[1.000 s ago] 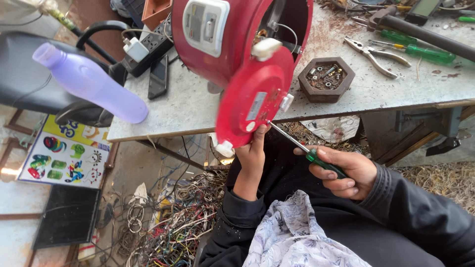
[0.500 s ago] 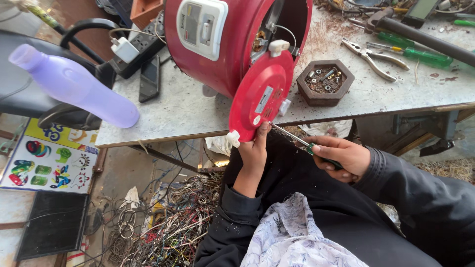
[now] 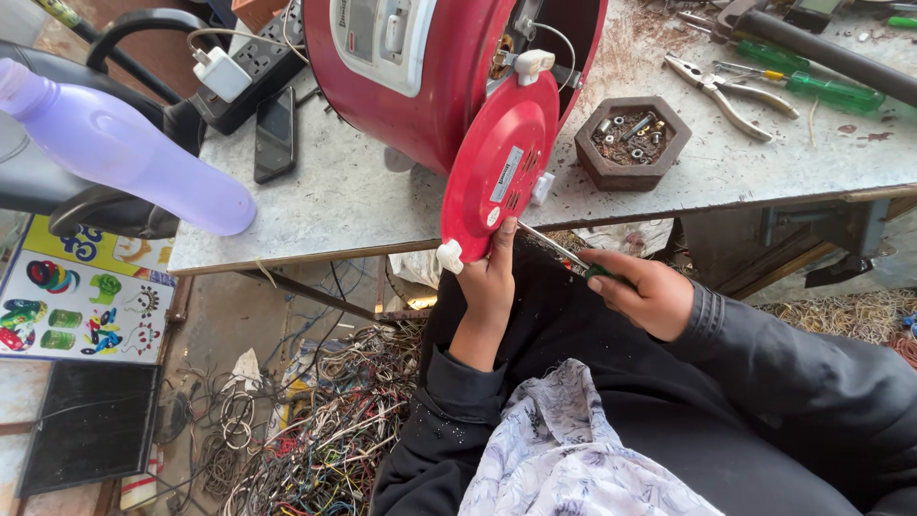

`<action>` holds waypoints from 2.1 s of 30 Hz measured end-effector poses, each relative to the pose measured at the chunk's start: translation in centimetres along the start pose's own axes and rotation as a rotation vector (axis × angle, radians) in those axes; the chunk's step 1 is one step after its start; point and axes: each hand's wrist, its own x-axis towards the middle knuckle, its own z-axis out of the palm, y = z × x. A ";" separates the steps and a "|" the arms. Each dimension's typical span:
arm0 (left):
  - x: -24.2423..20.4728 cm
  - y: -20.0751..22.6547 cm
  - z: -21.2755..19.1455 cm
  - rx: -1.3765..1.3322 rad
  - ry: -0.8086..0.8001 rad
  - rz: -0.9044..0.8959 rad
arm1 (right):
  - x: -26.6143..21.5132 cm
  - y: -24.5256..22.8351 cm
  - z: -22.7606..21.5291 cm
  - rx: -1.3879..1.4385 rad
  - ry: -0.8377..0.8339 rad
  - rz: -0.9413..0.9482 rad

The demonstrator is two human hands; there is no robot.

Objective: The person uses a hammer to tap a red plastic cover, then uses a screwdriver to tighten screws on the cover. They also use pliers to adjust a wire connected to the cover.

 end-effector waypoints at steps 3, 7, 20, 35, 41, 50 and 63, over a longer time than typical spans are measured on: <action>0.1 0.4 0.1 0.025 -0.002 0.014 | 0.2 -0.3 -0.1 -0.178 0.060 -0.118; 0.0 0.5 0.2 -0.008 0.021 0.007 | 0.1 -0.7 0.0 -0.376 0.125 -0.183; -0.7 -0.5 0.0 0.007 0.053 -0.212 | -0.1 -0.5 0.9 -0.643 0.235 -0.291; -0.6 -0.3 -0.3 0.147 0.020 0.069 | -0.4 -1.8 0.7 -0.889 0.247 -0.365; 0.3 0.1 -0.5 0.188 0.005 0.046 | -0.9 -3.1 0.1 -1.202 0.159 -0.277; -0.6 -0.7 -0.7 0.099 -0.028 -0.105 | 2.0 0.9 -2.6 -0.183 0.001 -0.183; -0.7 -1.4 -0.8 -0.053 0.015 -0.190 | -0.3 -1.3 -0.7 -1.229 0.201 -0.537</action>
